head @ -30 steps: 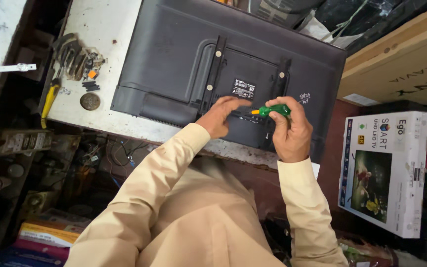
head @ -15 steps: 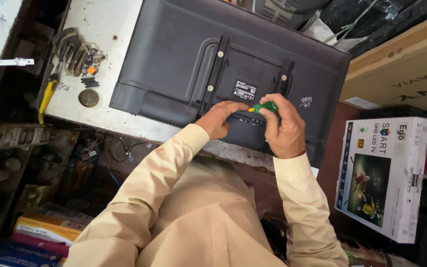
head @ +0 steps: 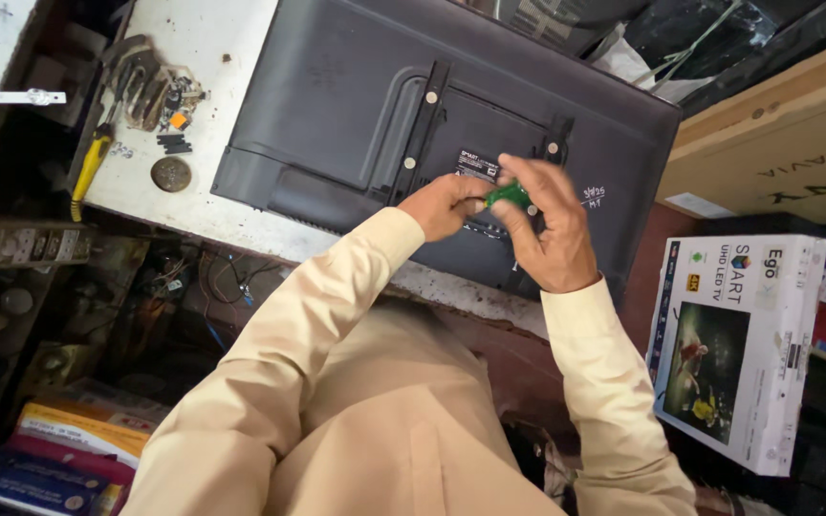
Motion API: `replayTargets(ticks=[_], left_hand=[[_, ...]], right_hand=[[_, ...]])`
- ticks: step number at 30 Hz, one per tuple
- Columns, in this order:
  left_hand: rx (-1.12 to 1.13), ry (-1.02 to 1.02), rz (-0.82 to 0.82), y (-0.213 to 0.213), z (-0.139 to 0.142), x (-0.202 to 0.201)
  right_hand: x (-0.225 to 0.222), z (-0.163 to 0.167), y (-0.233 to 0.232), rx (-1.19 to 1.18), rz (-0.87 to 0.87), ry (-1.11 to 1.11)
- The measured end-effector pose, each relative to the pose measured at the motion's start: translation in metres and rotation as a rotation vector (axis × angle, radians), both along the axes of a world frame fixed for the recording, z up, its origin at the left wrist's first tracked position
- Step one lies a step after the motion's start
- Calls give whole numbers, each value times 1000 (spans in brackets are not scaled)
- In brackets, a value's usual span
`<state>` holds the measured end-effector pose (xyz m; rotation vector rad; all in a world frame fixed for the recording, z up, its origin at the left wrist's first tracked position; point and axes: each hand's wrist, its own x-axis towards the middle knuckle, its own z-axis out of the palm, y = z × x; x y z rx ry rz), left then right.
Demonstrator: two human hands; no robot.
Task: The person attaches a wall-mount bracket to the back of a television lying face-down on a workbench. They align the bracket arms over the mounting holes, insert screws by hand, and use a green-handled screwdriver to tighten the screws, working around the bracket on different sides of the TV.
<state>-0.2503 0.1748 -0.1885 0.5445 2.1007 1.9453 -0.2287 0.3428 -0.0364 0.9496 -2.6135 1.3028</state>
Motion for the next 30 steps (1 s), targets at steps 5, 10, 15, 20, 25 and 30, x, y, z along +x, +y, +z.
replayTargets(ticks=[5, 10, 15, 20, 25, 30], left_hand=[[60, 14, -93, -2, -2, -5], [65, 18, -72, -3, 0, -3], [49, 43, 53, 0, -4, -2], [114, -49, 131, -3, -9, -1], [49, -94, 187, -3, -7, -1], [152, -118, 158, -1, -9, 0]], right_hand=[[0, -1, -3, 94, -138, 4], [2, 2, -9, -106, -22, -46], [2, 0, -15, 61, -197, 151], [1, 4, -12, -53, 22, -19], [3, 6, -17, 60, -105, 91], [1, 6, -12, -102, 44, -21]])
